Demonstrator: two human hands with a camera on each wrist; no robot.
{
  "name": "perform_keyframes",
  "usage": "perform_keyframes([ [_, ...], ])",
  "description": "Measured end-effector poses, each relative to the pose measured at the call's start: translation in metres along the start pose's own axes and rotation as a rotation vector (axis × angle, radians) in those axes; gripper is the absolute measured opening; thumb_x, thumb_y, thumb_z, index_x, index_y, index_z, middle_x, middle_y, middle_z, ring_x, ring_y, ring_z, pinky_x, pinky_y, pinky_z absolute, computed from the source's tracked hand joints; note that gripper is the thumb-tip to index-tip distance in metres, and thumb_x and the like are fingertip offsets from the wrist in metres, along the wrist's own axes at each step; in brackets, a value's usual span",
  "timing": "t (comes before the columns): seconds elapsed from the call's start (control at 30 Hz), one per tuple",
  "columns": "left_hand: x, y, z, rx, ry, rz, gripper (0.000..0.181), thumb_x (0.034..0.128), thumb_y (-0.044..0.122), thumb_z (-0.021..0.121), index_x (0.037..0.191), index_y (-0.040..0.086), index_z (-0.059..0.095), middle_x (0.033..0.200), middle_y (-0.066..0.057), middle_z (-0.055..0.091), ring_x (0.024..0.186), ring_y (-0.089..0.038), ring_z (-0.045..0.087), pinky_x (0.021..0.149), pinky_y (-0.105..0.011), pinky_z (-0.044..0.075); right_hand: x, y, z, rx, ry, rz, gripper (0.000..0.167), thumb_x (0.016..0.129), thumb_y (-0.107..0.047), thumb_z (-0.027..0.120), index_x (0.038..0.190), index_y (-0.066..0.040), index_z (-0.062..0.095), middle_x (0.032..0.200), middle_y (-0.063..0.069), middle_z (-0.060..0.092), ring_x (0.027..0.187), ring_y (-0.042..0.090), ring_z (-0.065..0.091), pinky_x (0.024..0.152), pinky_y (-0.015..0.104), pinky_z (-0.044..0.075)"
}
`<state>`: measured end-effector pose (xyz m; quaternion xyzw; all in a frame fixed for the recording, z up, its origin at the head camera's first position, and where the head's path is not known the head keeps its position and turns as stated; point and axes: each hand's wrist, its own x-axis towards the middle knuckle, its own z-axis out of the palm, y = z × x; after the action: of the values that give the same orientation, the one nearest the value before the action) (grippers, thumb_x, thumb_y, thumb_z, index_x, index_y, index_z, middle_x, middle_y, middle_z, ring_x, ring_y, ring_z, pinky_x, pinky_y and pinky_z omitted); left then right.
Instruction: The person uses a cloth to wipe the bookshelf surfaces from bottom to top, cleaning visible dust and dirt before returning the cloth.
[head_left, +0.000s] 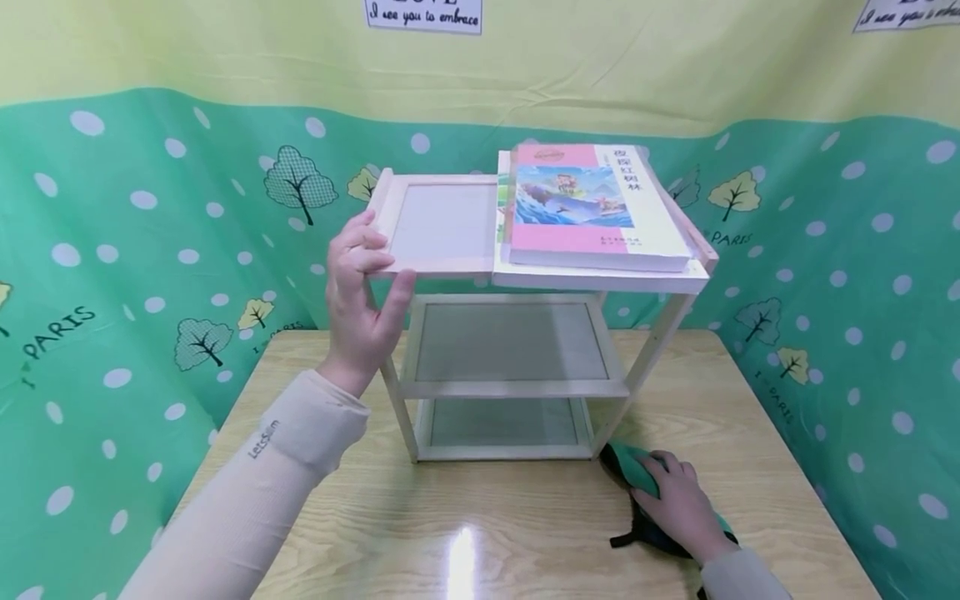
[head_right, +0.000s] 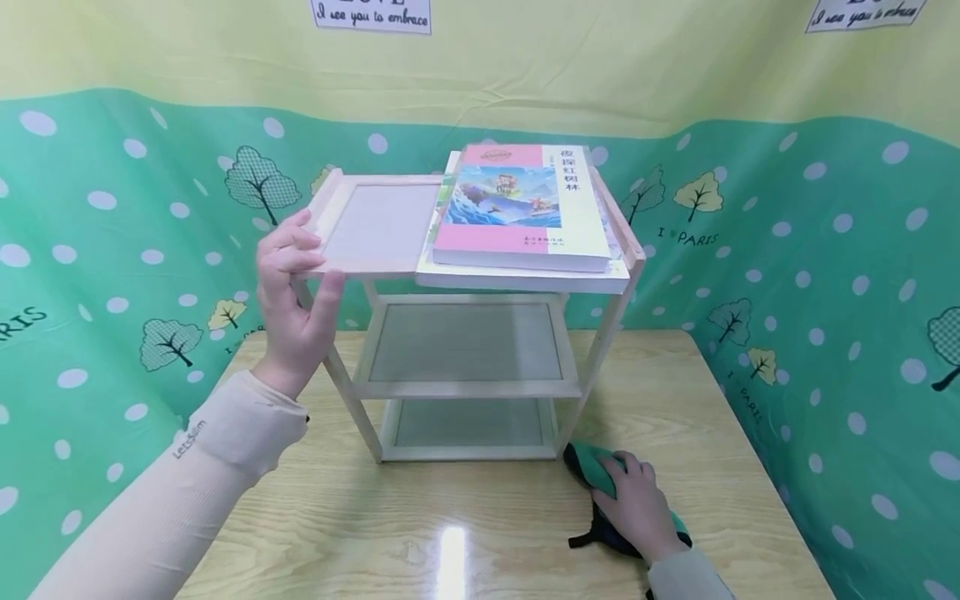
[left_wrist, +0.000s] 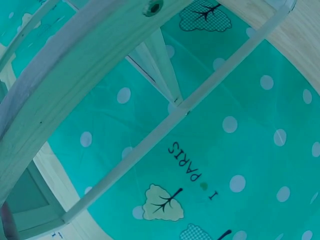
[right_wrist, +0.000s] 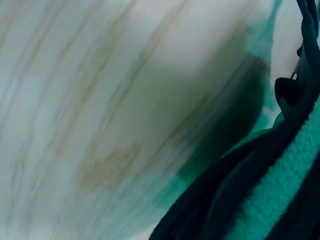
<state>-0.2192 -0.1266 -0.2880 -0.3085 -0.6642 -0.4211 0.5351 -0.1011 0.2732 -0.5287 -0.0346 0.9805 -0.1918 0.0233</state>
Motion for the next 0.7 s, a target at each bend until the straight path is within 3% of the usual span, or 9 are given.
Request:
perform_keyframes([
  [0.23,0.000,0.000,0.001,0.001,0.015,0.003,0.040,0.0954,0.045,0.054,0.094,0.006,0.046,0.103,-0.022,0.052,0.127,-0.041,0.051,0.114,-0.050,0.039,-0.006,-0.007,-0.004,0.047,0.077,-0.033,0.054,0.089,-0.023,0.068,0.137,-0.002,0.055,0.135,0.024,0.051,0.116,0.040,0.049,0.084,0.057,0.053],
  [0.7,-0.001,0.000,0.000,0.015,0.000,-0.008,0.041,0.0951,0.047,0.054,0.094,0.007,0.046,0.104,-0.021,0.053,0.129,-0.040,0.051,0.114,-0.049,0.039,-0.013,-0.019,-0.016,0.064,0.062,0.002,0.055,0.089,-0.028,0.069,0.135,0.000,0.057,0.133,0.022,0.054,0.118,0.040,0.052,0.081,0.058,0.054],
])
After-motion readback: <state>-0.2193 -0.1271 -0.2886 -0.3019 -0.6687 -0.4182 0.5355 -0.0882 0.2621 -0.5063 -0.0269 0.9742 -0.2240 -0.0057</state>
